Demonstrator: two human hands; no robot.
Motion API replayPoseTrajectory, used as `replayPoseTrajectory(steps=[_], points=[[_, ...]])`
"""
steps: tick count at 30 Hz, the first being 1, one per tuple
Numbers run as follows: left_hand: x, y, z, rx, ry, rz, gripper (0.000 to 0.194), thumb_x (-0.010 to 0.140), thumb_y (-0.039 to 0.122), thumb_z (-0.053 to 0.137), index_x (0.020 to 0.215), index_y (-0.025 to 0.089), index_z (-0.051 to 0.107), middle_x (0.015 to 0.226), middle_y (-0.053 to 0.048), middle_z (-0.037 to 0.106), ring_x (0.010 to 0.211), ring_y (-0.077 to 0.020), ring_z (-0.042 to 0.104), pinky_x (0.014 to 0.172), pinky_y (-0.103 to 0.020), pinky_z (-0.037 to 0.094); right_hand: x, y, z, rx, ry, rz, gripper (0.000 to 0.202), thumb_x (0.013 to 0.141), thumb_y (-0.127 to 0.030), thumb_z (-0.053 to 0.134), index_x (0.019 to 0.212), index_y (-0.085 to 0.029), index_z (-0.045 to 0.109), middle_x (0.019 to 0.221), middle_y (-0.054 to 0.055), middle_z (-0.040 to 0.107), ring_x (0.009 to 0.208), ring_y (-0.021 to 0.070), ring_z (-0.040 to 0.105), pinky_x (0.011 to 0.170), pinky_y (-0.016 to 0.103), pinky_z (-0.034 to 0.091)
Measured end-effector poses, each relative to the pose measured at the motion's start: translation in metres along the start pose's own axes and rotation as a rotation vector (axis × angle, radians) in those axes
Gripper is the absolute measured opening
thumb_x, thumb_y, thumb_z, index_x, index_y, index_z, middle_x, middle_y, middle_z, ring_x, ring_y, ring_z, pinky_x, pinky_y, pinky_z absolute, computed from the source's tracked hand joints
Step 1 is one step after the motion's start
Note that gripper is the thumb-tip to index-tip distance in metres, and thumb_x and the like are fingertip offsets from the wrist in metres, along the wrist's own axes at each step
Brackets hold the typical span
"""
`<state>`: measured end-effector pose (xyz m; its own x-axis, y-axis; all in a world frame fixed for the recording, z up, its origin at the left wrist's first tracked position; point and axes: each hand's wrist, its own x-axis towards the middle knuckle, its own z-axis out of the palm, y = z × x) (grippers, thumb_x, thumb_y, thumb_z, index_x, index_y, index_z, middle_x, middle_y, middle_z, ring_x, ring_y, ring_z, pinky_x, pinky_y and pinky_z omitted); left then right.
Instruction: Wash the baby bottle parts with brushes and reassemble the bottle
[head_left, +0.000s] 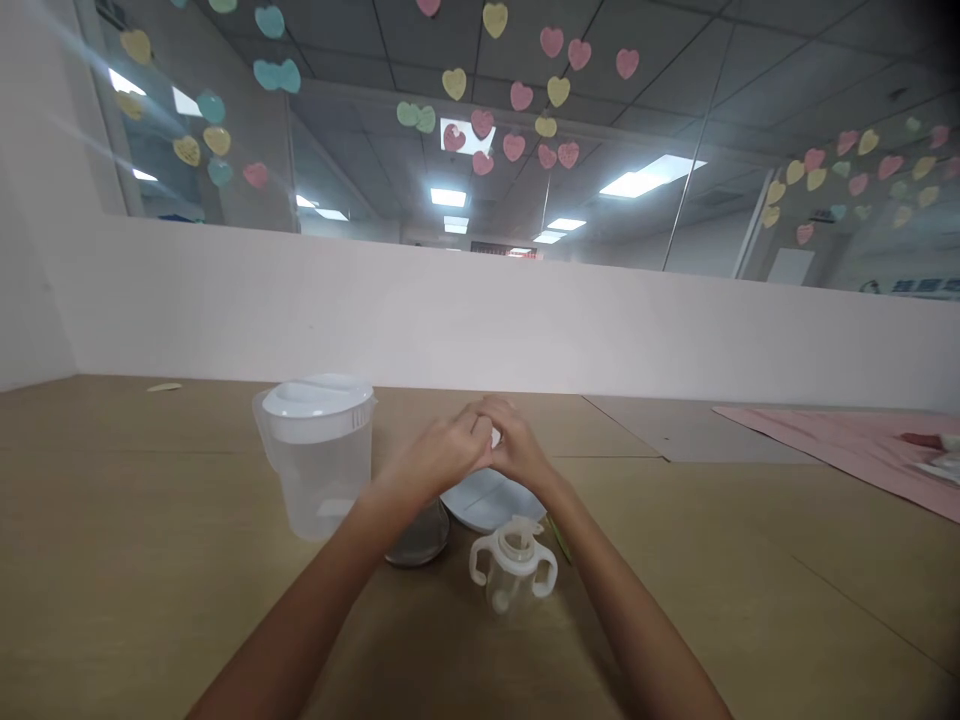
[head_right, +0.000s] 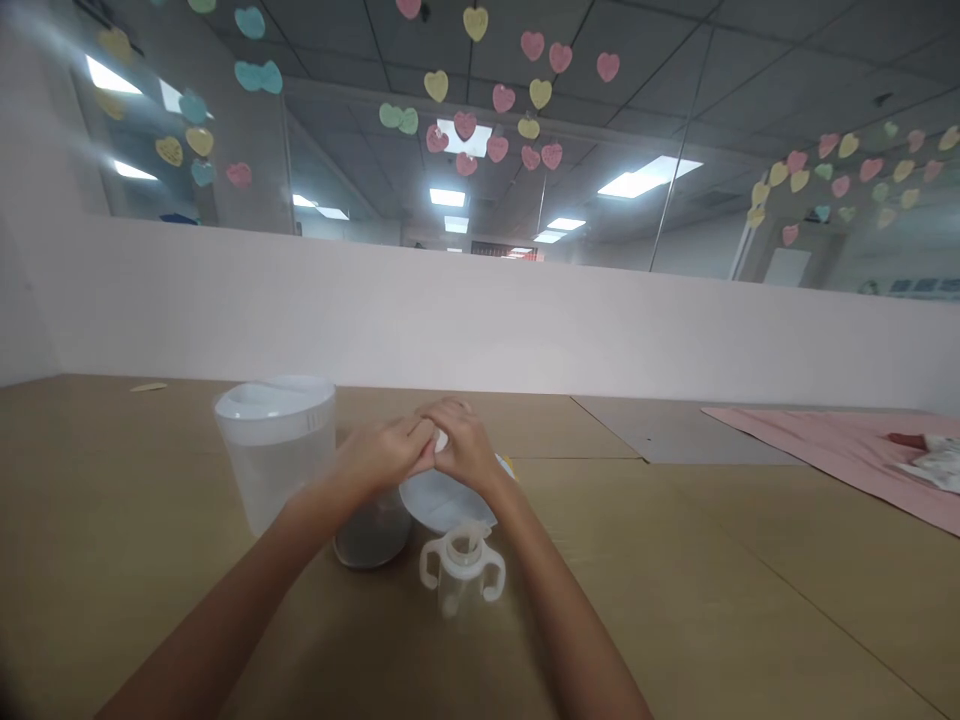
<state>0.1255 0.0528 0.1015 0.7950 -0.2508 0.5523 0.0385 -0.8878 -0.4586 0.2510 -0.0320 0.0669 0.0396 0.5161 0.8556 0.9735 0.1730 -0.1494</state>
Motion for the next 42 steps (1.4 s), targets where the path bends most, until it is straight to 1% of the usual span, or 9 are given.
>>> replayPoseTrajectory(steps=[7, 12, 14, 18, 21, 24, 28, 34, 42], points=[[0.0, 0.009, 0.006, 0.169, 0.211, 0.142, 0.018, 0.079, 0.008, 0.042, 0.064, 0.018, 0.044, 0.055, 0.0, 0.049, 0.05, -0.0137, 0.051, 0.046, -0.027, 0.029, -0.013, 0.03, -0.009, -0.242, 0.053, -0.167, 0.017, 0.082, -0.023, 0.048, 0.094, -0.022, 0.059, 0.097, 0.008, 0.066, 0.091, 0.0189, 0.059, 0.086, 0.037, 0.041], [0.002, 0.006, 0.004, -0.013, 0.271, 0.077, 0.017, 0.083, 0.015, 0.044, 0.066, 0.018, 0.047, 0.057, 0.0, 0.052, 0.053, -0.0146, 0.051, 0.05, -0.027, 0.033, -0.011, 0.033, -0.01, -0.248, 0.028, -0.259, 0.022, 0.083, -0.033, 0.045, 0.091, -0.02, 0.06, 0.091, 0.01, 0.065, 0.085, 0.0206, 0.058, 0.079, 0.036, 0.043], [-0.006, 0.009, 0.007, -0.302, 0.231, -0.053, 0.014, 0.086, 0.02, 0.043, 0.074, 0.018, 0.05, 0.066, -0.001, 0.058, 0.061, -0.0145, 0.055, 0.055, -0.026, 0.039, -0.015, 0.03, -0.01, -0.212, 0.083, -0.185, 0.025, 0.079, -0.04, 0.049, 0.087, -0.019, 0.061, 0.088, 0.011, 0.062, 0.082, 0.0212, 0.056, 0.075, 0.036, 0.044], [-0.045, 0.037, 0.034, -0.99, 0.249, -0.431, 0.02, 0.091, 0.024, 0.038, 0.107, 0.019, 0.048, 0.103, -0.006, 0.061, 0.09, -0.0148, 0.059, 0.076, -0.027, 0.048, -0.035, 0.018, -0.018, -0.042, 0.204, 0.197, 0.024, 0.073, -0.042, 0.059, 0.078, -0.018, 0.061, 0.078, 0.006, 0.052, 0.072, 0.0174, 0.052, 0.066, 0.03, 0.045], [-0.08, 0.065, 0.061, -1.161, 0.112, -0.478, 0.045, 0.085, 0.031, 0.05, 0.127, 0.021, 0.036, 0.126, -0.011, 0.05, 0.11, -0.0206, 0.052, 0.089, -0.033, 0.045, -0.056, 0.006, -0.025, 0.155, 0.217, 0.401, 0.024, 0.079, -0.041, 0.055, 0.076, -0.018, 0.061, 0.074, 0.003, 0.05, 0.071, 0.0156, 0.052, 0.064, 0.028, 0.044], [-0.096, 0.081, 0.081, -1.126, 0.018, -0.392, 0.069, 0.073, 0.039, 0.064, 0.132, 0.021, 0.033, 0.127, -0.013, 0.05, 0.112, -0.0262, 0.05, 0.093, -0.04, 0.043, -0.077, -0.007, -0.024, 0.25, 0.162, 0.448, 0.023, 0.08, -0.04, 0.054, 0.086, -0.019, 0.062, 0.079, 0.004, 0.055, 0.074, 0.016, 0.055, 0.067, 0.028, 0.045], [-0.093, 0.085, 0.094, -0.976, 0.08, -0.393, 0.058, 0.075, 0.037, 0.061, 0.126, 0.021, 0.039, 0.114, -0.011, 0.059, 0.1, -0.0253, 0.055, 0.085, -0.04, 0.044, -0.098, -0.019, -0.007, 0.217, 0.117, 0.395, 0.036, 0.073, -0.036, 0.064, 0.105, -0.021, 0.056, 0.087, 0.004, 0.06, 0.078, 0.0166, 0.057, 0.071, 0.028, 0.046], [-0.091, 0.083, 0.091, -0.887, 0.129, -0.449, 0.047, 0.08, 0.039, 0.057, 0.12, 0.02, 0.042, 0.107, -0.01, 0.061, 0.097, -0.0242, 0.057, 0.083, -0.039, 0.04, -0.116, -0.02, 0.013, 0.125, 0.124, 0.24, 0.032, 0.074, -0.034, 0.061, 0.103, -0.021, 0.054, 0.089, 0.005, 0.063, 0.079, 0.0179, 0.058, 0.071, 0.03, 0.047], [-0.088, 0.084, 0.084, -0.903, 0.058, -0.333, 0.046, 0.083, 0.031, 0.051, 0.125, 0.019, 0.036, 0.113, -0.01, 0.059, 0.101, -0.0236, 0.055, 0.087, -0.039, 0.036, -0.119, -0.02, 0.01, 0.228, 0.05, 0.364, 0.036, 0.084, -0.048, 0.042, 0.106, -0.019, 0.048, 0.102, 0.011, 0.061, 0.094, 0.0211, 0.057, 0.081, 0.035, 0.045]])
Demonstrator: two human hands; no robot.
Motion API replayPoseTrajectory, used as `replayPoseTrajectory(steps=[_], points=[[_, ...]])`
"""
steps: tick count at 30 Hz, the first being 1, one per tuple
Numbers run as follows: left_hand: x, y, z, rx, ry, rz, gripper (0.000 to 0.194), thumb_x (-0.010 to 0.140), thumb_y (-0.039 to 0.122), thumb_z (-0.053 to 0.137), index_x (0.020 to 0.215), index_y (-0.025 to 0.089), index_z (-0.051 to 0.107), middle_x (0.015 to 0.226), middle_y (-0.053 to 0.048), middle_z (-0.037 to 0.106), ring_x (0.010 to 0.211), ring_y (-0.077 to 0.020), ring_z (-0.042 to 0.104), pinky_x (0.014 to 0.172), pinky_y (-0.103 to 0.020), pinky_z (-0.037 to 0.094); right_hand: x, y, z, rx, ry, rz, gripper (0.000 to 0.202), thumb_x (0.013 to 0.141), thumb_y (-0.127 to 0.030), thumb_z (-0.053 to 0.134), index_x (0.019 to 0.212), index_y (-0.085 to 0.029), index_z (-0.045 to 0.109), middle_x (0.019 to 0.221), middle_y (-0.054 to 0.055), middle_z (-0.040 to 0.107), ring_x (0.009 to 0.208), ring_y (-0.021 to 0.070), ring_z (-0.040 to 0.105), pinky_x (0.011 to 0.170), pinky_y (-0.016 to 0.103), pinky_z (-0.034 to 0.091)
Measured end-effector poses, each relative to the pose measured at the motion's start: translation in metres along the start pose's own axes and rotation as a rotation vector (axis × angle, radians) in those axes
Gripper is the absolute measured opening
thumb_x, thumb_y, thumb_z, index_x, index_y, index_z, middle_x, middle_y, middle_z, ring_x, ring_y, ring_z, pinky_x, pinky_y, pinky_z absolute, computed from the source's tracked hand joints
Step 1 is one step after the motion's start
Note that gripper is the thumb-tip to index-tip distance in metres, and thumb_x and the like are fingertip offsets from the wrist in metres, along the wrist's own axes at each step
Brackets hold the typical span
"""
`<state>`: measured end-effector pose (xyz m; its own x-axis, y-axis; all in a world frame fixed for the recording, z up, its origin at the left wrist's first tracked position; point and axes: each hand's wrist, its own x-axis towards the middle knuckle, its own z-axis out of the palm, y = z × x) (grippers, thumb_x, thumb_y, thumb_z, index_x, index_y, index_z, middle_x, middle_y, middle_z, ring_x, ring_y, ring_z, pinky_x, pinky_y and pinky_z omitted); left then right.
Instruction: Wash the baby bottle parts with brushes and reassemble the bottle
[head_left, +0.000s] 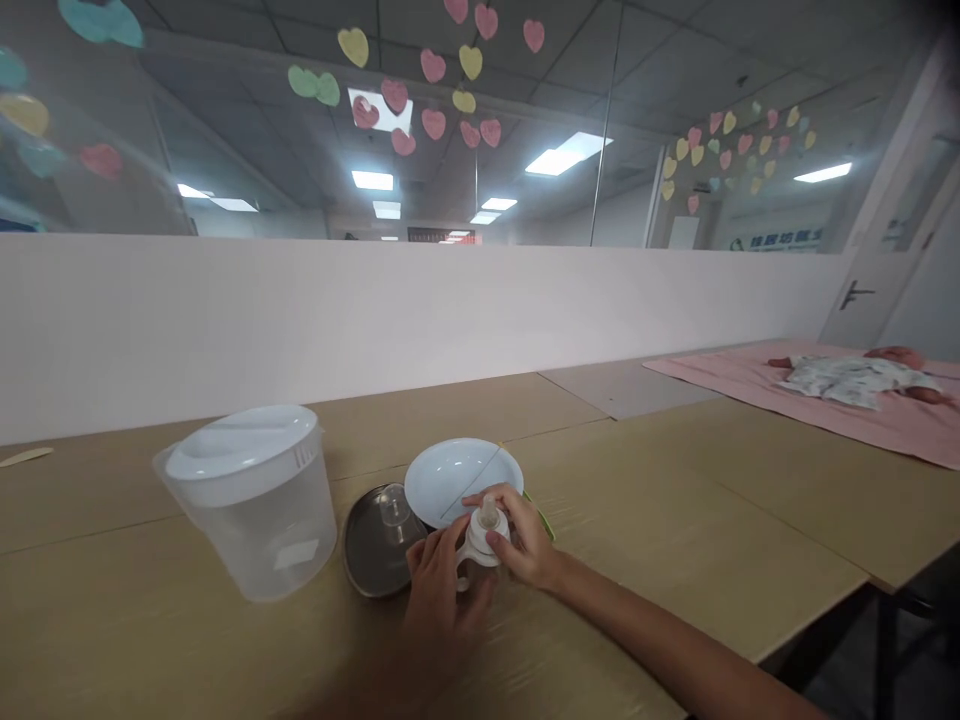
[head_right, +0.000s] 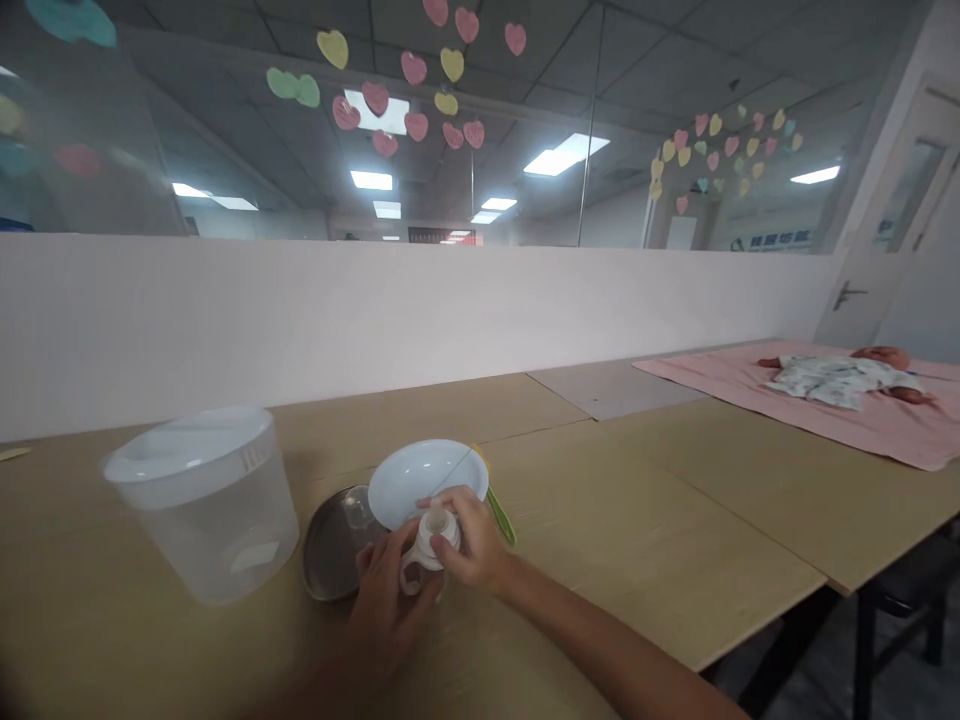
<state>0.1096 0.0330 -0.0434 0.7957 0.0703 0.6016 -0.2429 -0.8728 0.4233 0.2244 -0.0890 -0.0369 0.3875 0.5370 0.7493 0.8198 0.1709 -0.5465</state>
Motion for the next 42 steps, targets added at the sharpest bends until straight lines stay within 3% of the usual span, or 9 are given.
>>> replayPoseTrajectory(steps=[9, 13, 21, 23, 26, 30, 34, 37, 42], points=[[0.0, 0.005, -0.002, -0.024, -0.024, -0.016, 0.046, 0.084, 0.029, 0.05, 0.127, 0.02, 0.035, 0.119, -0.009, 0.057, 0.102, -0.0231, 0.054, 0.086, -0.038, 0.036, 0.008, 0.005, -0.013, 0.139, -0.028, -0.066, 0.038, 0.082, -0.052, 0.042, 0.092, -0.018, 0.057, 0.091, 0.007, 0.053, 0.085, 0.0208, 0.051, 0.076, 0.035, 0.042], [-0.001, 0.005, -0.001, -0.016, -0.008, -0.031, 0.048, 0.082, 0.03, 0.052, 0.125, 0.019, 0.036, 0.113, -0.01, 0.059, 0.099, -0.0242, 0.054, 0.084, -0.039, 0.038, 0.007, 0.011, -0.022, 0.066, 0.059, -0.128, 0.032, 0.084, -0.044, 0.04, 0.084, -0.019, 0.06, 0.073, 0.004, 0.053, 0.074, 0.0194, 0.051, 0.079, 0.039, 0.038], [-0.002, 0.006, 0.001, -0.013, 0.038, -0.068, 0.038, 0.081, 0.033, 0.054, 0.114, 0.018, 0.045, 0.103, -0.008, 0.061, 0.088, -0.0215, 0.054, 0.082, -0.038, 0.042, -0.002, -0.011, -0.02, -0.15, 0.186, -0.473, 0.015, 0.077, -0.023, 0.046, 0.084, -0.019, 0.059, 0.073, 0.004, 0.051, 0.069, 0.0172, 0.049, 0.075, 0.041, 0.04], [-0.001, 0.008, -0.001, -0.033, 0.016, -0.072, 0.039, 0.08, 0.031, 0.055, 0.115, 0.018, 0.045, 0.104, -0.008, 0.06, 0.088, -0.0219, 0.054, 0.081, -0.039, 0.042, -0.003, -0.015, -0.018, -0.139, 0.198, -0.376, 0.014, 0.078, -0.022, 0.047, 0.086, -0.02, 0.059, 0.087, 0.007, 0.053, 0.082, 0.0201, 0.052, 0.076, 0.039, 0.042], [0.001, 0.01, -0.003, -0.064, -0.022, -0.073, 0.04, 0.08, 0.027, 0.053, 0.117, 0.019, 0.044, 0.107, -0.01, 0.059, 0.091, -0.0232, 0.053, 0.083, -0.04, 0.04, -0.001, -0.013, -0.015, 0.033, 0.102, -0.055, 0.023, 0.084, -0.026, 0.046, 0.106, -0.023, 0.051, 0.106, 0.009, 0.054, 0.102, 0.022, 0.051, 0.086, 0.038, 0.042], [0.002, 0.007, -0.003, -0.111, -0.047, -0.076, 0.044, 0.08, 0.026, 0.051, 0.122, 0.019, 0.04, 0.114, -0.011, 0.056, 0.098, -0.0245, 0.051, 0.086, -0.042, 0.037, 0.004, -0.009, -0.011, 0.221, -0.05, 0.174, 0.044, 0.084, -0.035, 0.05, 0.125, -0.026, 0.036, 0.098, 0.005, 0.057, 0.09, 0.0174, 0.056, 0.076, 0.029, 0.046], [0.001, 0.007, -0.002, -0.14, -0.051, -0.061, 0.048, 0.08, 0.025, 0.051, 0.126, 0.02, 0.039, 0.119, -0.011, 0.053, 0.103, -0.0251, 0.049, 0.089, -0.043, 0.035, 0.006, -0.011, -0.004, 0.091, -0.075, 0.186, 0.026, 0.079, -0.039, 0.057, 0.098, -0.022, 0.057, 0.089, 0.003, 0.053, 0.085, 0.0164, 0.053, 0.072, 0.026, 0.045], [0.0, 0.007, -0.002, -0.154, -0.054, -0.056, 0.051, 0.08, 0.024, 0.05, 0.129, 0.02, 0.036, 0.119, -0.011, 0.053, 0.105, -0.0248, 0.049, 0.092, -0.043, 0.035, 0.006, -0.013, -0.002, -0.001, -0.019, 0.209, 0.017, 0.077, -0.037, 0.059, 0.082, -0.021, 0.056, 0.082, 0.002, 0.051, 0.079, 0.0154, 0.052, 0.07, 0.026, 0.044], [-0.001, 0.005, -0.001, -0.187, -0.031, -0.06, 0.057, 0.079, 0.023, 0.052, 0.132, 0.02, 0.031, 0.122, -0.01, 0.051, 0.107, -0.024, 0.048, 0.092, -0.043, 0.038, 0.008, -0.017, -0.014, 0.122, -0.156, 0.162, 0.026, 0.08, -0.042, 0.055, 0.096, -0.021, 0.055, 0.096, 0.004, 0.053, 0.091, 0.0171, 0.052, 0.078, 0.029, 0.044]])
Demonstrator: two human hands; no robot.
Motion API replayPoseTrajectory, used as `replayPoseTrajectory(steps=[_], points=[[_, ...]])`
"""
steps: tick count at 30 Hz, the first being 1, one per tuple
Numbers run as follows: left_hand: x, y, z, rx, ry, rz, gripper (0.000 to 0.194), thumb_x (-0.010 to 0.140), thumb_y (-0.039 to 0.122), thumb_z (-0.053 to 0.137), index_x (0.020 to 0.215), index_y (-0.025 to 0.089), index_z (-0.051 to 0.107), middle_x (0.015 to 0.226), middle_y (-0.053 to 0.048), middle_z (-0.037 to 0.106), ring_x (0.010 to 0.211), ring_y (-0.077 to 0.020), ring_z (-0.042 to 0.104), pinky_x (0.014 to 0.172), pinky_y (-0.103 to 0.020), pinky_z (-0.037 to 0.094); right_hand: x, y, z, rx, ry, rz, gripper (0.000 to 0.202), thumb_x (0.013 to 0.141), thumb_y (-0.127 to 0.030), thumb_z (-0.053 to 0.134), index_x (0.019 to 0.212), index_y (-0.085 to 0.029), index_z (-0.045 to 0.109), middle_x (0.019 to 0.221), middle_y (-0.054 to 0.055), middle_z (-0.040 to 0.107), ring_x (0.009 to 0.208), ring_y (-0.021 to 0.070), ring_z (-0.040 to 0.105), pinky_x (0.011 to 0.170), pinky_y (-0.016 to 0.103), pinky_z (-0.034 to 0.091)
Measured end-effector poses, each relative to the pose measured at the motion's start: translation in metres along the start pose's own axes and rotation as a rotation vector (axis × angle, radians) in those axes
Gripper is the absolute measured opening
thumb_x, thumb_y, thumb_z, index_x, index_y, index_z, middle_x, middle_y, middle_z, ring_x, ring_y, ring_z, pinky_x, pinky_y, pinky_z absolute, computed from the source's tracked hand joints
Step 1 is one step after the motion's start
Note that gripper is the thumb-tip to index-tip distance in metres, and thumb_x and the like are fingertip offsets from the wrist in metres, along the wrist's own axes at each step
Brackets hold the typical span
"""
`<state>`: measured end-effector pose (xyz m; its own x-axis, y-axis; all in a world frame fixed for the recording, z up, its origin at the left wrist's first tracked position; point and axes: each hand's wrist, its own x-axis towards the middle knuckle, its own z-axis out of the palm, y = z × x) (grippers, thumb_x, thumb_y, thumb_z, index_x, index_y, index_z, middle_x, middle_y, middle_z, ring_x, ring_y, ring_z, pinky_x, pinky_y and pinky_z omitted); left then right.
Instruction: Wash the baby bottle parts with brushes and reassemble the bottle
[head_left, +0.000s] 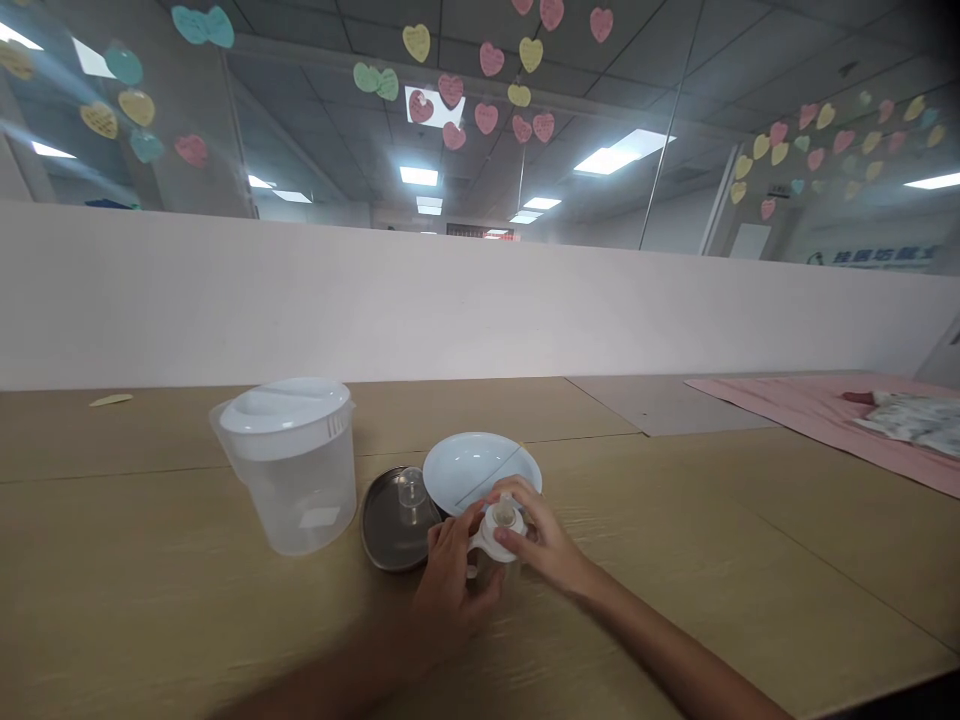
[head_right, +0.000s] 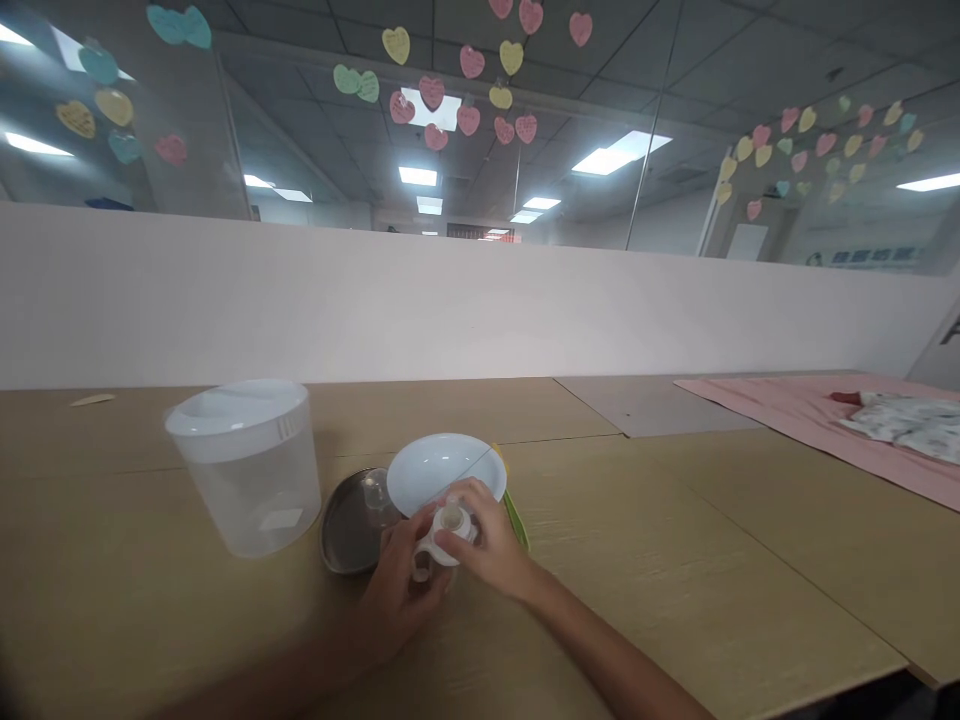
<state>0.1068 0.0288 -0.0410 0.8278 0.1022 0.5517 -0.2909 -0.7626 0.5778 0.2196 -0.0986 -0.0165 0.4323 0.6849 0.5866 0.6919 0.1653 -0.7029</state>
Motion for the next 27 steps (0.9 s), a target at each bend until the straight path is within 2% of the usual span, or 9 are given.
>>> replayPoseTrajectory(steps=[3, 8, 12, 15, 17, 19, 21, 24, 27], points=[[0.001, 0.001, -0.001, -0.037, -0.008, -0.031, 0.054, 0.079, 0.024, 0.053, 0.129, 0.021, 0.036, 0.12, -0.01, 0.052, 0.106, -0.0241, 0.048, 0.091, -0.042, 0.04, 0.0, -0.001, -0.007, 0.053, -0.103, 0.002, 0.029, 0.081, -0.043, 0.052, 0.1, -0.021, 0.054, 0.1, 0.005, 0.054, 0.096, 0.018, 0.053, 0.081, 0.029, 0.044], [-0.002, 0.001, 0.001, -0.069, 0.013, -0.137, 0.049, 0.075, 0.024, 0.056, 0.123, 0.022, 0.042, 0.118, -0.01, 0.052, 0.107, -0.0243, 0.047, 0.088, -0.04, 0.043, -0.002, 0.007, 0.002, -0.091, 0.035, 0.129, 0.03, 0.071, -0.041, 0.063, 0.084, -0.021, 0.045, 0.077, -0.002, 0.051, 0.068, 0.0129, 0.05, 0.06, 0.024, 0.043], [-0.001, -0.005, -0.002, -0.008, 0.037, -0.049, 0.06, 0.074, 0.026, 0.059, 0.128, 0.021, 0.035, 0.111, -0.008, 0.056, 0.104, -0.0237, 0.05, 0.093, -0.043, 0.038, -0.005, 0.014, 0.008, -0.212, 0.076, 0.026, 0.026, 0.074, -0.04, 0.059, 0.085, -0.022, 0.045, 0.079, -0.001, 0.052, 0.071, 0.0146, 0.05, 0.064, 0.027, 0.042], [0.012, -0.016, -0.014, 0.002, 0.139, 0.018, 0.066, 0.079, 0.035, 0.056, 0.135, 0.02, 0.025, 0.118, -0.011, 0.053, 0.111, -0.0239, 0.047, 0.097, -0.043, 0.034, -0.006, 0.016, 0.007, -0.295, 0.072, -0.038, 0.027, 0.076, -0.043, 0.057, 0.09, -0.021, 0.048, 0.084, 0.002, 0.054, 0.079, 0.0175, 0.051, 0.071, 0.03, 0.042], [0.026, -0.03, -0.027, 0.004, 0.264, -0.087, 0.058, 0.086, 0.038, 0.044, 0.136, 0.019, 0.022, 0.127, -0.013, 0.046, 0.118, -0.0229, 0.043, 0.099, -0.042, 0.032, -0.006, 0.017, 0.006, -0.319, 0.076, -0.045, 0.029, 0.077, -0.044, 0.057, 0.091, -0.021, 0.05, 0.085, 0.003, 0.055, 0.079, 0.018, 0.052, 0.071, 0.031, 0.042], [0.039, -0.049, -0.04, 0.074, 0.331, -0.226, 0.053, 0.089, 0.04, 0.037, 0.135, 0.017, 0.025, 0.132, -0.014, 0.042, 0.122, -0.0238, 0.04, 0.1, -0.044, 0.03, -0.006, 0.018, 0.006, -0.321, 0.072, -0.044, 0.031, 0.077, -0.045, 0.057, 0.093, -0.021, 0.05, 0.086, 0.003, 0.055, 0.079, 0.0182, 0.053, 0.071, 0.03, 0.042], [0.046, -0.071, -0.05, 0.237, 0.226, -0.262, 0.055, 0.087, 0.041, 0.037, 0.133, 0.012, 0.03, 0.134, -0.017, 0.04, 0.125, -0.0283, 0.034, 0.102, -0.048, 0.026, -0.006, 0.019, 0.006, -0.31, 0.058, -0.038, 0.032, 0.076, -0.046, 0.058, 0.095, -0.021, 0.051, 0.087, 0.003, 0.056, 0.079, 0.018, 0.053, 0.069, 0.03, 0.043], [0.045, -0.097, -0.059, 0.455, -0.005, -0.225, 0.059, 0.084, 0.04, 0.042, 0.133, 0.01, 0.032, 0.131, -0.019, 0.045, 0.122, -0.0329, 0.038, 0.098, -0.052, 0.028, -0.006, 0.018, 0.006, -0.31, 0.045, -0.024, 0.033, 0.075, -0.047, 0.059, 0.093, -0.021, 0.052, 0.084, 0.002, 0.055, 0.075, 0.0168, 0.053, 0.066, 0.028, 0.043], [0.043, -0.097, -0.066, 0.537, -0.087, -0.203, 0.059, 0.083, 0.033, 0.043, 0.136, 0.01, 0.027, 0.123, -0.02, 0.051, 0.111, -0.0305, 0.049, 0.092, -0.046, 0.037, -0.006, 0.016, 0.005, -0.34, 0.062, -0.008, 0.034, 0.07, -0.049, 0.063, 0.088, -0.021, 0.053, 0.079, 0.001, 0.054, 0.07, 0.0157, 0.052, 0.061, 0.026, 0.042]])
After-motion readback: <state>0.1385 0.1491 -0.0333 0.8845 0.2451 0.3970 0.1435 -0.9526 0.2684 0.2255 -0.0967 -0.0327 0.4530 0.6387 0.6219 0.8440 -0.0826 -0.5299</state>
